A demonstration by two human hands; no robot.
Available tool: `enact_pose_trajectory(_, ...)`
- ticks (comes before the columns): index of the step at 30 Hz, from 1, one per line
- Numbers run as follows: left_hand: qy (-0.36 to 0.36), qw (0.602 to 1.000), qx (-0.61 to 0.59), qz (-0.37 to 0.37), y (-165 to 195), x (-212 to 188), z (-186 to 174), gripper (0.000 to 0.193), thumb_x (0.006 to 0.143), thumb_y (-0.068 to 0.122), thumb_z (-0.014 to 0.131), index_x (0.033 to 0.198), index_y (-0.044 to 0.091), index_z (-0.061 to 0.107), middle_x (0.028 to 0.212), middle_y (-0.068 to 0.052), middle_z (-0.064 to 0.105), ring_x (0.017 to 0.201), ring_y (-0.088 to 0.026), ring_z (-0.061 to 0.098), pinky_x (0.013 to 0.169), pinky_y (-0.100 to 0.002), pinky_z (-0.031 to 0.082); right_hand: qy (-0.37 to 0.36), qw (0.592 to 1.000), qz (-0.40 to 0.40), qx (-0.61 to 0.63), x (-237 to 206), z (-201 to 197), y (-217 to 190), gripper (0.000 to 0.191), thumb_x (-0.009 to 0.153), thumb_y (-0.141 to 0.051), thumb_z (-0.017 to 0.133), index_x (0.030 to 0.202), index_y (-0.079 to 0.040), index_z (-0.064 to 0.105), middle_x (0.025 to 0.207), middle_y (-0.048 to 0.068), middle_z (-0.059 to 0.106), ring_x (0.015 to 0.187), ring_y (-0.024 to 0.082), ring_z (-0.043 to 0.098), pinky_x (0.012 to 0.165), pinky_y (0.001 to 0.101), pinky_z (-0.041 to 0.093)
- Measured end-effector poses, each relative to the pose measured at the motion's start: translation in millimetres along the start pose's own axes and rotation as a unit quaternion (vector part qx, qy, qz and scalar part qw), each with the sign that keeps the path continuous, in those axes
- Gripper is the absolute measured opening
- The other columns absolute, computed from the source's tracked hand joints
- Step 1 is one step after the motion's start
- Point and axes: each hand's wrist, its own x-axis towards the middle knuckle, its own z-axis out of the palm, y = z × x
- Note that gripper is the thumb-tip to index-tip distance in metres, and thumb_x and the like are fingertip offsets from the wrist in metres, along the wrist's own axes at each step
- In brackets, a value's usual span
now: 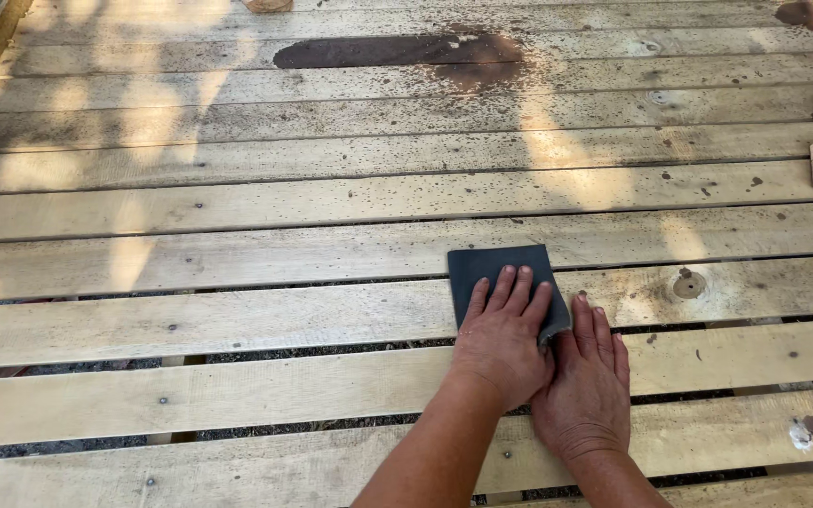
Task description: The person sands a slatted wooden surface outdoors, rubbing a sheet of sandpaper by hand back and forth across the planks. They move progressively across different boards, working the abrasive over the wood surface with one hand while the other hand steadies on the frame.
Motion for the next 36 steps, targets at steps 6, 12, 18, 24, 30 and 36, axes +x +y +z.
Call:
enact_pose_trajectory(6, 0.123, 0.979, 0.127, -0.102, -168, -91, -64, 0.065, 0.101, 0.035, 0.031, 0.162, 0.02, 0.018, 0.17, -0.005, 0.01, 0.156, -0.023, 0.005, 0.123, -0.045, 0.001, 0.031, 0.999, 0.001, 0.036, -2, 2, -3, 0.065, 0.098, -0.04, 0.035, 0.159, -0.02, 0.03, 0.167, 0.005, 0.026, 0.153, 0.024, 0.018, 0.123, 0.0417, 0.01)
enact_pose_trajectory(12, 0.136, 0.905, 0.131, -0.38, -227, -88, -67, 0.076, 0.098, 0.041, 0.042, 0.165, 0.015, 0.017, 0.172, -0.014, 0.007, 0.155, -0.043, 0.002, 0.123, -0.057, 0.007, 0.041, 0.999, -0.014, 0.032, -2, 1, -4, 0.064, 0.099, -0.039, 0.033, 0.159, -0.018, 0.03, 0.167, 0.007, 0.026, 0.154, 0.024, 0.018, 0.123, 0.0415, 0.01)
enact_pose_trajectory(18, 0.043, 0.991, 0.033, -0.123, -20, -20, -27, 0.078, 0.093, 0.039, 0.048, 0.162, 0.016, 0.019, 0.171, -0.011, 0.007, 0.157, -0.037, -0.002, 0.122, -0.049, -0.003, 0.022, 1.0, -0.006, 0.022, 0, -2, -3, 0.064, 0.1, -0.041, 0.033, 0.16, -0.021, 0.029, 0.167, 0.007, 0.025, 0.153, 0.024, 0.018, 0.123, 0.0427, 0.01)
enact_pose_trajectory(24, 0.219, 0.961, 0.17, 0.023, -115, -110, -23, 0.061, 0.102, 0.033, 0.041, 0.16, 0.021, 0.028, 0.165, -0.007, 0.019, 0.156, -0.032, 0.01, 0.124, -0.052, 0.003, 0.023, 0.999, -0.005, 0.043, 1, 2, -1, 0.065, 0.099, -0.042, 0.032, 0.16, -0.021, 0.028, 0.167, 0.005, 0.024, 0.152, 0.024, 0.019, 0.122, 0.042, 0.01)
enact_pose_trajectory(30, 0.216, 0.887, 0.109, -0.394, -221, -178, -58, 0.065, 0.098, 0.03, 0.047, 0.16, 0.018, 0.033, 0.172, -0.014, 0.021, 0.157, -0.04, 0.013, 0.122, -0.06, 0.014, 0.044, 0.998, -0.011, 0.036, 1, 8, 0, 0.064, 0.099, -0.041, 0.032, 0.16, -0.02, 0.029, 0.167, 0.006, 0.024, 0.154, 0.024, 0.019, 0.124, 0.0411, 0.01)
enact_pose_trajectory(36, -0.007, 0.986, -0.039, -0.164, -23, -89, 2, 0.091, 0.087, 0.03, 0.059, 0.164, 0.012, 0.014, 0.174, -0.014, -0.002, 0.159, -0.038, -0.007, 0.122, -0.051, -0.007, 0.037, 0.998, -0.009, 0.04, 4, 14, 5, 0.064, 0.1, -0.041, 0.032, 0.16, -0.02, 0.029, 0.168, 0.006, 0.024, 0.154, 0.025, 0.02, 0.124, 0.0414, 0.011)
